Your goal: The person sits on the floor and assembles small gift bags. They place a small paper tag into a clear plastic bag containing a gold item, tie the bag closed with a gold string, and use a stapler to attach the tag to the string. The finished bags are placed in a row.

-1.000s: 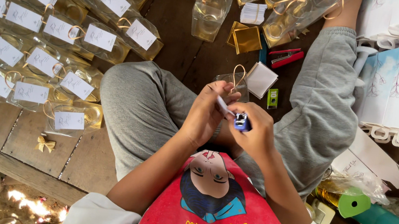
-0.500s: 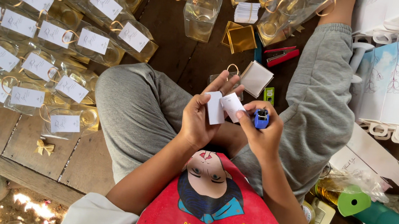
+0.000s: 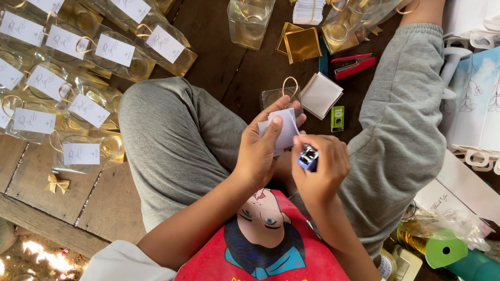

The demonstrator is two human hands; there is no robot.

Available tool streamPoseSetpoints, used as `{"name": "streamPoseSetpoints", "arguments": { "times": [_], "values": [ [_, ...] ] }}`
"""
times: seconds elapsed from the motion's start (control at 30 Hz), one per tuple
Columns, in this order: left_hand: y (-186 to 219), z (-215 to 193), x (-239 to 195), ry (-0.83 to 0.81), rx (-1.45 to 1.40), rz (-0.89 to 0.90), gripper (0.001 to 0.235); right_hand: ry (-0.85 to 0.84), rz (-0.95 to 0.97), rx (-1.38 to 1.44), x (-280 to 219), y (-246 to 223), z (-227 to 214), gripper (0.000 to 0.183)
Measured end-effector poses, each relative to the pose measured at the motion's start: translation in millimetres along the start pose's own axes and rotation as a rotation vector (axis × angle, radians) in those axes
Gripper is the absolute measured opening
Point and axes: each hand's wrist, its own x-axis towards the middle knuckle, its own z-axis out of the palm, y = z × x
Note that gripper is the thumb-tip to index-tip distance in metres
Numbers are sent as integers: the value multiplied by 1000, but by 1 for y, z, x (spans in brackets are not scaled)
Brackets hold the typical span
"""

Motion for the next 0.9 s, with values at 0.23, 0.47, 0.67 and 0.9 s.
{"name": "streamPoseSetpoints", "arguments": {
  "times": [0.23, 0.47, 0.67, 0.9],
  "values": [
    [14, 21, -13, -85, -110, -3, 47, -88, -54, -52, 14, -15, -1, 35],
    [7, 6, -6, 79, 32, 120, 37, -131, 208, 261, 20, -11, -13, 34],
    [-10, -9, -1, 189, 209, 119, 33, -166, 561, 368, 1, 1, -12, 26],
    [5, 1, -8, 143, 283, 104, 39, -124, 804, 463, -7, 6, -9, 16]
  ]
}}
